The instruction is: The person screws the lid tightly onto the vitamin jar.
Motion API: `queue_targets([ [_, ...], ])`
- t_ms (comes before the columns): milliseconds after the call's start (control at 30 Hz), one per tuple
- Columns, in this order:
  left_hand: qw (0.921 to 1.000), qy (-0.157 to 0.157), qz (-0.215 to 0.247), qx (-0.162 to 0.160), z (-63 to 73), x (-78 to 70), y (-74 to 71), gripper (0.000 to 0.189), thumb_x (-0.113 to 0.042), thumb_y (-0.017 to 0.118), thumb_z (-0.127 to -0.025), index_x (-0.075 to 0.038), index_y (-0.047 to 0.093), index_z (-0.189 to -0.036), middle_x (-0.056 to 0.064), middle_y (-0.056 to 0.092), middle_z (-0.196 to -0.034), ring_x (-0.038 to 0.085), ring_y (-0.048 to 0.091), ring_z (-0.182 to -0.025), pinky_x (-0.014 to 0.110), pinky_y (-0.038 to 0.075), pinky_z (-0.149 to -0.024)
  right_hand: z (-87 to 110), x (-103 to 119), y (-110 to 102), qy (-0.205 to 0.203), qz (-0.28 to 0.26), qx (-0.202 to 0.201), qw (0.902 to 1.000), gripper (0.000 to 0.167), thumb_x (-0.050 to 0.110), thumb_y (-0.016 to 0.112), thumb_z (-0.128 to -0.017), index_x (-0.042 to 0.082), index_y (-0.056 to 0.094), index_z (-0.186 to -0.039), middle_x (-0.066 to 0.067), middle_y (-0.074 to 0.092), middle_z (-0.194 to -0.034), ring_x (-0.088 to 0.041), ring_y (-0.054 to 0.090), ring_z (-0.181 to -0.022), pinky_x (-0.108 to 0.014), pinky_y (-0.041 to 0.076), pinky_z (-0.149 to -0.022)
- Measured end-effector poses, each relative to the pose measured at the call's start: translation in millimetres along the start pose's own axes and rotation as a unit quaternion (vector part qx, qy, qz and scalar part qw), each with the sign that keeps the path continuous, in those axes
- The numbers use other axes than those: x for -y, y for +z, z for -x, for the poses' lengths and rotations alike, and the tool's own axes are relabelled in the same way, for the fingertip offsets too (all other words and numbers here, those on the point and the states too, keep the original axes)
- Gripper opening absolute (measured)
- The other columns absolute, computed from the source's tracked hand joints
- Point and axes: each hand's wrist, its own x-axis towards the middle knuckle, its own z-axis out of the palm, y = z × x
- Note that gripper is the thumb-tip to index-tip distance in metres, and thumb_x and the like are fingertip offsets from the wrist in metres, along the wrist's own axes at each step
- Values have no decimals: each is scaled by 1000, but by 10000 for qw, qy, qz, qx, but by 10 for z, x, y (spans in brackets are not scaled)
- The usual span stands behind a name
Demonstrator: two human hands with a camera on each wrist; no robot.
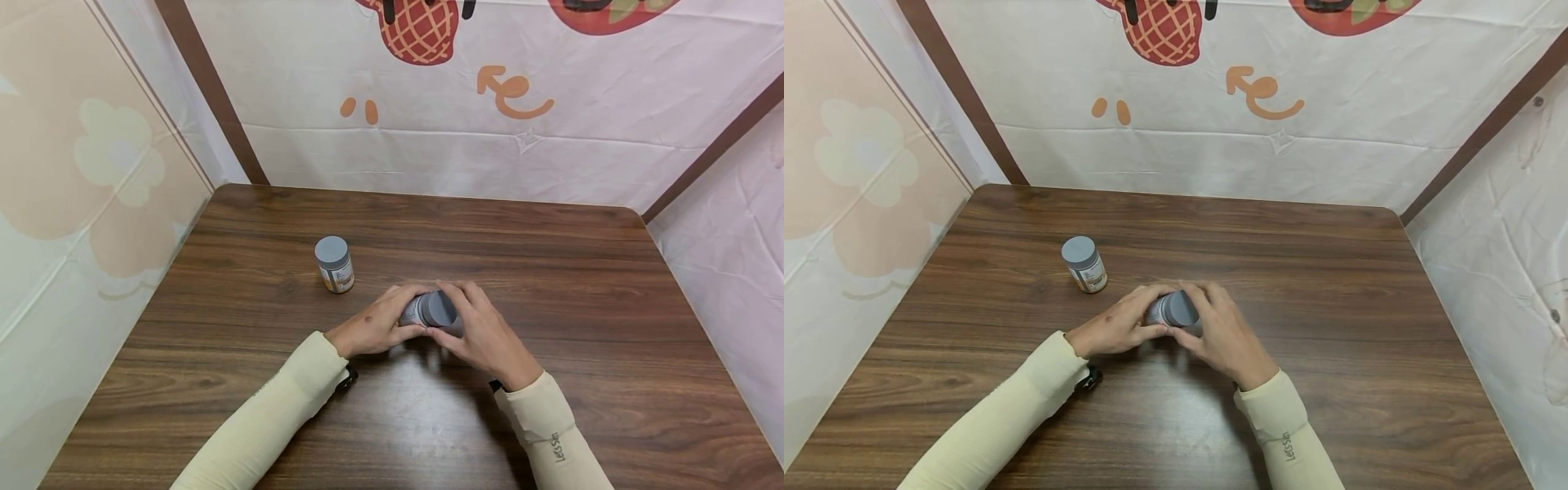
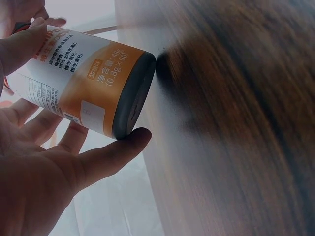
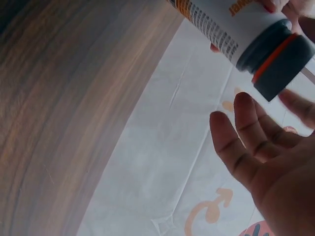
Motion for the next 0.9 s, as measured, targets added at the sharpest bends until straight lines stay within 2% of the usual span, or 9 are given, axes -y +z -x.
queue_targets([
  [100, 10000, -55, -7, 10, 2, 2, 2, 61, -24, 75, -91, -13, 45, -144, 2, 52, -142, 20, 50, -122, 40, 42, -101, -5, -38, -25, -360, -11, 3, 9994, 72, 25, 84, -83, 4, 50, -142, -17, 52, -132, -32, 54, -117, -46, 50, -92],
  [233, 9998, -176, -4, 35, 7, -8, 3, 61, -27, 76, -91, -13, 46, -142, 2, 54, -139, 19, 50, -119, 40, 44, -98, -13, -73, -41, -648, -88, 88, 9978, 66, 18, 81, -83, 7, 52, -141, -15, 53, -133, -31, 54, -118, -48, 47, -95],
  [533, 9996, -271, 49, 97, 5, -26, -7, 58, -28, 75, -92, -15, 47, -141, 0, 55, -136, 19, 50, -117, 39, 45, -95, -15, -81, -31, -833, -197, -30, 9963, 62, 11, 81, -82, 5, 55, -138, -14, 55, -129, -30, 55, -116, -45, 49, -93],
  [900, 9999, -141, -41, 54, -3, -15, -1, 59, -26, 75, -92, -12, 46, -141, 2, 53, -140, 20, 50, -120, 40, 44, -98, -21, -52, -13, -764, -176, -169, 9968, 57, 13, 80, -84, 3, 57, -135, -15, 56, -122, -27, 56, -108, -40, 53, -83],
])
